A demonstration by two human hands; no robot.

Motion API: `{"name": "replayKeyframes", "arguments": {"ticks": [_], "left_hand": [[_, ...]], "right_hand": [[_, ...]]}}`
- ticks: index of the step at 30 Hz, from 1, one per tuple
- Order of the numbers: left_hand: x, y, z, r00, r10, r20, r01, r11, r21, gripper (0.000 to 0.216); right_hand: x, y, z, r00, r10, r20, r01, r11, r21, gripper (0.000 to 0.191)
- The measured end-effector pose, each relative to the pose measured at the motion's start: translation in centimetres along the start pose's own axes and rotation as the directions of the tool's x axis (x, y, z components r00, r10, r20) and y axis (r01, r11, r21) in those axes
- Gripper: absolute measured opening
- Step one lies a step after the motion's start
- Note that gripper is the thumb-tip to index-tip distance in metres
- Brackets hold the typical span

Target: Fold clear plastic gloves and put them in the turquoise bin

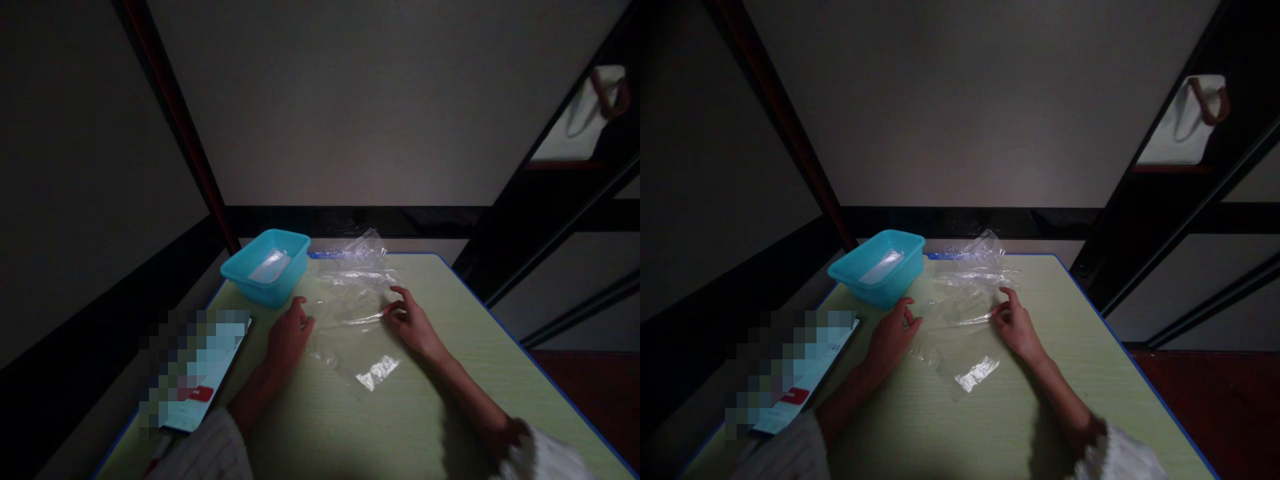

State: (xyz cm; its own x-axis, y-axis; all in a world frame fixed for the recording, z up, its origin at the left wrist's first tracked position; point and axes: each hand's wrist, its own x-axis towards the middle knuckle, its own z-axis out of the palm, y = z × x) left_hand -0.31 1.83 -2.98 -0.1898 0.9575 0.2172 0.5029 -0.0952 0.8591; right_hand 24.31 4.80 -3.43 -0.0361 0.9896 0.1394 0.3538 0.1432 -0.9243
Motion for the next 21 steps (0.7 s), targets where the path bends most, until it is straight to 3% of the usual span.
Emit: {"name": "replayKeyframes", "arguments": {"ticks": [4,7,10,12,14,18,21], "left_hand": [[-0.3,0.5,-0.1,0.995,0.086,-0.049,-0.086,0.996,0.0,0.018],[-1.3,1.1,0.4,0.961,0.274,0.04,-0.272,0.961,-0.046,0.011],[-2.9,1.7,1.4,0.826,0.481,0.293,-0.46,0.876,-0.143,0.024],[-3.7,2.0,2.1,0.708,0.508,0.491,-0.502,0.851,-0.156,0.034],[-4.1,2.2,2.6,0.632,0.481,0.608,-0.537,0.837,-0.103,0.038],[-4.0,2.3,2.9,0.561,0.448,0.696,-0.639,0.769,0.02,0.043],[-4.1,2.2,2.8,0.542,0.432,0.721,-0.693,0.715,0.092,0.047]], "right_hand": [[-0.2,0.2,-0.2,0.991,-0.121,-0.048,0.112,0.98,-0.162,0.045],[-0.4,0.1,-0.2,0.963,-0.267,-0.037,0.236,0.902,-0.362,0.04],[-0.6,-0.2,0.1,0.948,-0.318,0.017,0.295,0.859,-0.419,0.035],[-0.7,-0.4,0.3,0.942,-0.331,0.048,0.319,0.845,-0.43,0.033],[-0.7,-0.5,0.4,0.938,-0.34,0.067,0.334,0.833,-0.441,0.033],[-0.7,-0.4,0.3,0.934,-0.347,0.083,0.345,0.819,-0.459,0.034],[-0.7,-0.4,0.3,0.934,-0.345,0.097,0.348,0.811,-0.47,0.034]]}}
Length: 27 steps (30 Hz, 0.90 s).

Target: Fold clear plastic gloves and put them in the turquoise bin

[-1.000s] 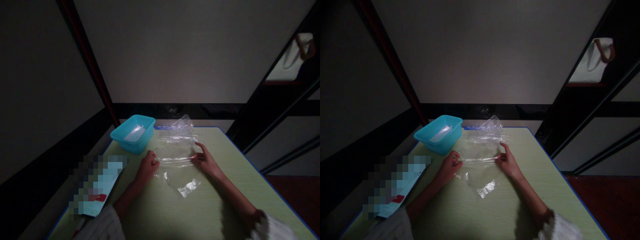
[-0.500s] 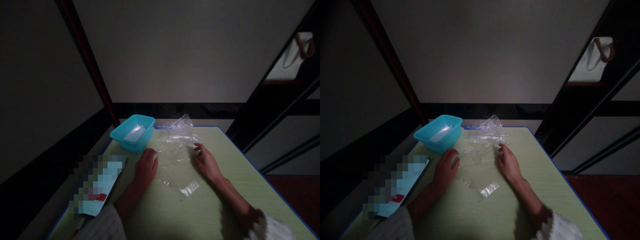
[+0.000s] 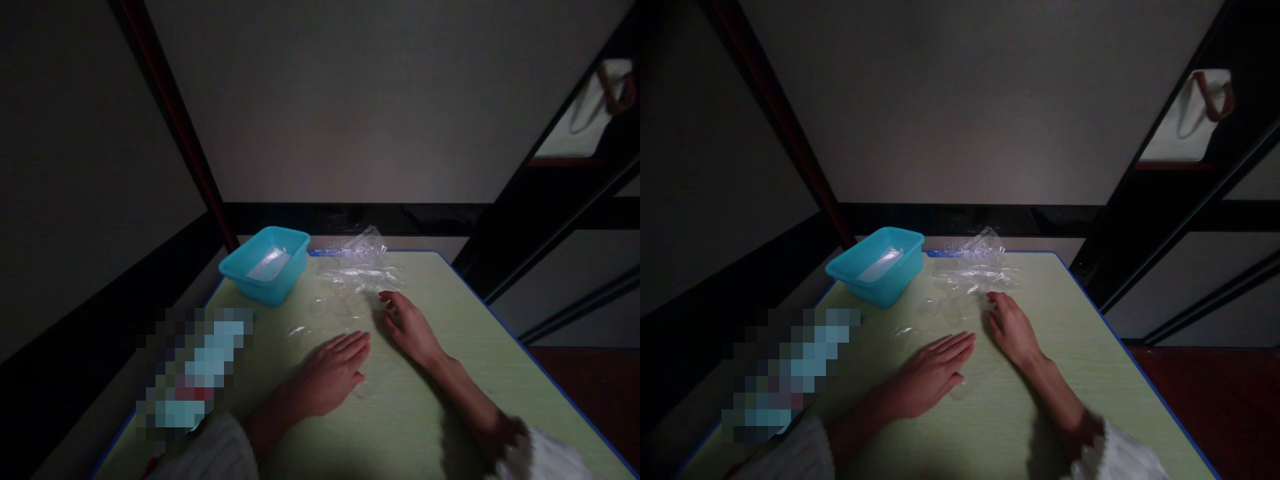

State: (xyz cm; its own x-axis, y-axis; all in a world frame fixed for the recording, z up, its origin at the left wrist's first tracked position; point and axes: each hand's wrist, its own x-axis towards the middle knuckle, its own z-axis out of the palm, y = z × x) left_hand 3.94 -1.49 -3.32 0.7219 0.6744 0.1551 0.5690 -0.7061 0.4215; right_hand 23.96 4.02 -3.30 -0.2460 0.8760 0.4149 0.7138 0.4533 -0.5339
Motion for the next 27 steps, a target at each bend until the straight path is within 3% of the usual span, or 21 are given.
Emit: {"name": "replayKeyframes", "arguments": {"ticks": [14,27], "left_hand": [[-0.3,0.4,-0.3,0.994,-0.063,0.094,0.058,0.997,0.053,0.058],[-1.6,0.4,-1.5,0.979,0.096,0.18,-0.105,0.994,0.037,0.061]], "right_hand": [[0.0,0.1,-0.4,0.998,0.005,0.062,-0.002,0.999,-0.04,0.032],[0.4,0.8,-1.5,0.999,0.047,0.016,-0.045,0.993,-0.109,0.028]]}}
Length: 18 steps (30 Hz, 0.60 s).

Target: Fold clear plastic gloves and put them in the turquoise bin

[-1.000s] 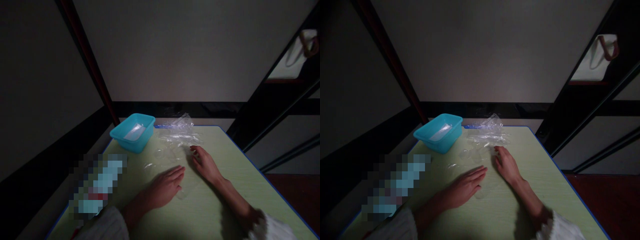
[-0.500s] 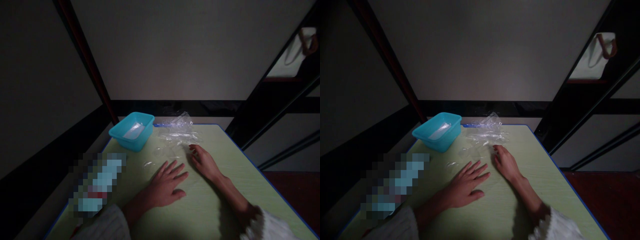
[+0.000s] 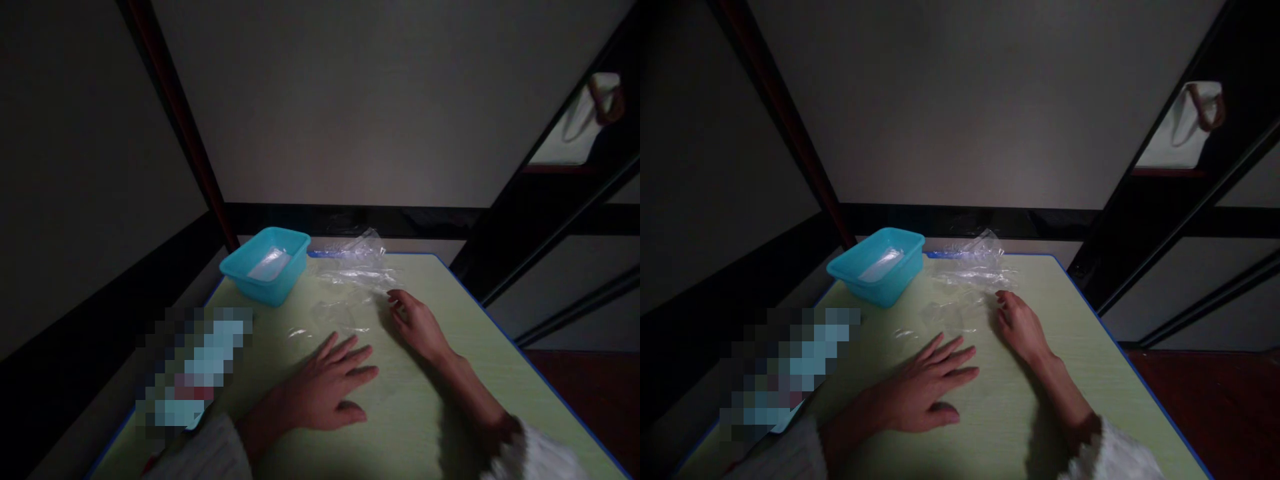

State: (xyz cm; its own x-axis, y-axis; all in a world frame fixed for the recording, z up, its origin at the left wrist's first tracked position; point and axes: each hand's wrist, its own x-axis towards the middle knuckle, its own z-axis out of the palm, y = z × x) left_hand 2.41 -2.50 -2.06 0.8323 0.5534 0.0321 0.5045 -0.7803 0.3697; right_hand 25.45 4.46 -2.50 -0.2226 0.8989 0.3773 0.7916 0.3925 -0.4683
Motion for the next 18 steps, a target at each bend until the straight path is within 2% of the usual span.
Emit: {"name": "replayKeyframes", "arguments": {"ticks": [4,10,15,18], "left_hand": [[-0.2,0.0,-0.4,0.997,0.07,-0.041,-0.069,0.997,0.026,0.06],[0.0,0.1,-0.2,0.964,0.159,-0.213,-0.14,0.985,0.103,0.045],[0.7,0.9,0.3,0.96,0.201,-0.196,-0.163,0.967,0.197,0.019],[1.1,1.4,0.8,0.955,0.242,-0.172,-0.214,0.962,0.168,0.028]], "right_hand": [[0.1,0.2,-0.1,1.0,0.005,-0.004,-0.005,1.0,-0.01,0.024],[0.1,0.3,-0.1,1.0,0.008,0.018,-0.007,1.0,-0.018,0.018],[0.1,0.2,0.6,0.998,-0.026,0.052,0.025,0.999,0.028,0.016],[0.1,0.2,1.0,0.997,-0.051,0.057,0.047,0.996,0.07,0.019]]}}
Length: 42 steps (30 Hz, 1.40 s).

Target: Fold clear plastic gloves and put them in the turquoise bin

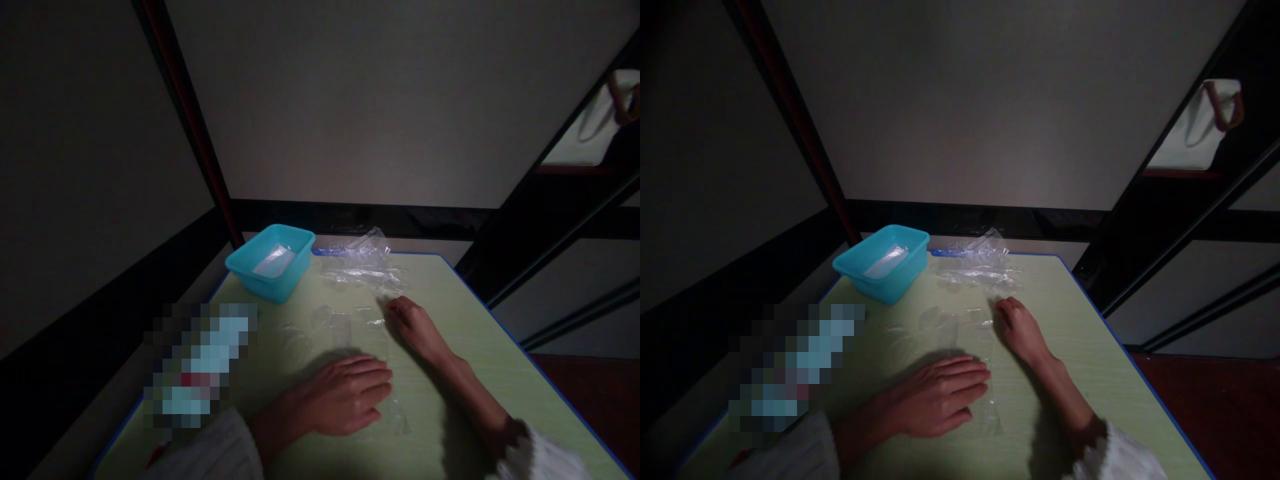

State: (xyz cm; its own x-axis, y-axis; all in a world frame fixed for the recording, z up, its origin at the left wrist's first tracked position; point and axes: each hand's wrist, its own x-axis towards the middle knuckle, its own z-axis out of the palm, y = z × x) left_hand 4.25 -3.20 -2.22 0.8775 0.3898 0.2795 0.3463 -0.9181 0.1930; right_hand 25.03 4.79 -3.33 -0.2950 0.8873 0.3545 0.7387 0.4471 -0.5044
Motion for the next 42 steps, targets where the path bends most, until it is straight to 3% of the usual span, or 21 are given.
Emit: {"name": "replayKeyframes", "arguments": {"ticks": [4,9,14,17,20,22,25,27,30,33,37,42], "left_hand": [[0.0,0.3,0.3,0.996,0.011,0.086,-0.004,0.997,-0.078,0.049],[-0.2,0.4,0.4,0.993,-0.004,0.12,0.026,0.983,-0.18,0.053],[-0.2,0.4,0.3,0.992,0.003,0.128,0.024,0.978,-0.208,0.053],[-0.2,0.4,0.2,0.991,0.009,0.135,0.019,0.978,-0.206,0.052],[-0.3,0.4,0.2,0.99,0.001,0.139,0.027,0.98,-0.195,0.052],[-0.3,0.5,0.2,0.991,0.0,0.136,0.024,0.984,-0.179,0.051],[-0.2,0.5,0.4,0.991,0.005,0.135,0.014,0.991,-0.135,0.05],[-0.1,0.5,0.5,0.99,0.001,0.142,0.015,0.994,-0.11,0.049],[0.0,0.4,0.7,0.993,0.01,0.12,0.002,0.994,-0.106,0.048],[-0.2,0.4,0.8,0.995,0.02,0.1,-0.008,0.992,-0.124,0.049],[-0.3,0.4,0.7,0.994,0.012,0.111,0.005,0.988,-0.155,0.05],[-0.3,0.5,0.6,0.993,0.016,0.114,0.001,0.989,-0.147,0.051]], "right_hand": [[0.1,0.0,0.2,0.998,-0.052,0.047,0.048,0.995,0.089,0.024],[0.2,-0.3,0.5,0.985,-0.118,0.125,0.084,0.964,0.254,0.034],[0.0,-0.1,1.1,0.997,-0.041,0.063,0.004,0.866,0.501,0.061],[-0.2,-0.2,1.1,0.999,-0.014,-0.036,0.028,0.916,0.401,0.06],[-0.3,-1.2,0.5,0.986,-0.148,-0.082,0.166,0.941,0.294,0.047],[-0.5,-2.3,0.2,0.951,-0.305,0.045,0.274,0.904,0.329,0.042],[-0.8,-4.1,0.1,0.852,-0.462,0.247,0.354,0.856,0.377,0.051],[-0.9,-4.8,0.2,0.797,-0.497,0.343,0.377,0.853,0.361,0.058],[-0.8,-5.1,0.4,0.771,-0.486,0.413,0.39,0.871,0.298,0.058],[-0.5,-4.5,0.8,0.802,-0.429,0.416,0.385,0.903,0.19,0.051],[-0.3,-3.1,1.6,0.908,-0.265,0.324,0.267,0.963,0.04,0.051],[-0.2,-2.6,1.6,0.965,-0.225,0.134,0.216,0.973,0.079,0.046]]}}
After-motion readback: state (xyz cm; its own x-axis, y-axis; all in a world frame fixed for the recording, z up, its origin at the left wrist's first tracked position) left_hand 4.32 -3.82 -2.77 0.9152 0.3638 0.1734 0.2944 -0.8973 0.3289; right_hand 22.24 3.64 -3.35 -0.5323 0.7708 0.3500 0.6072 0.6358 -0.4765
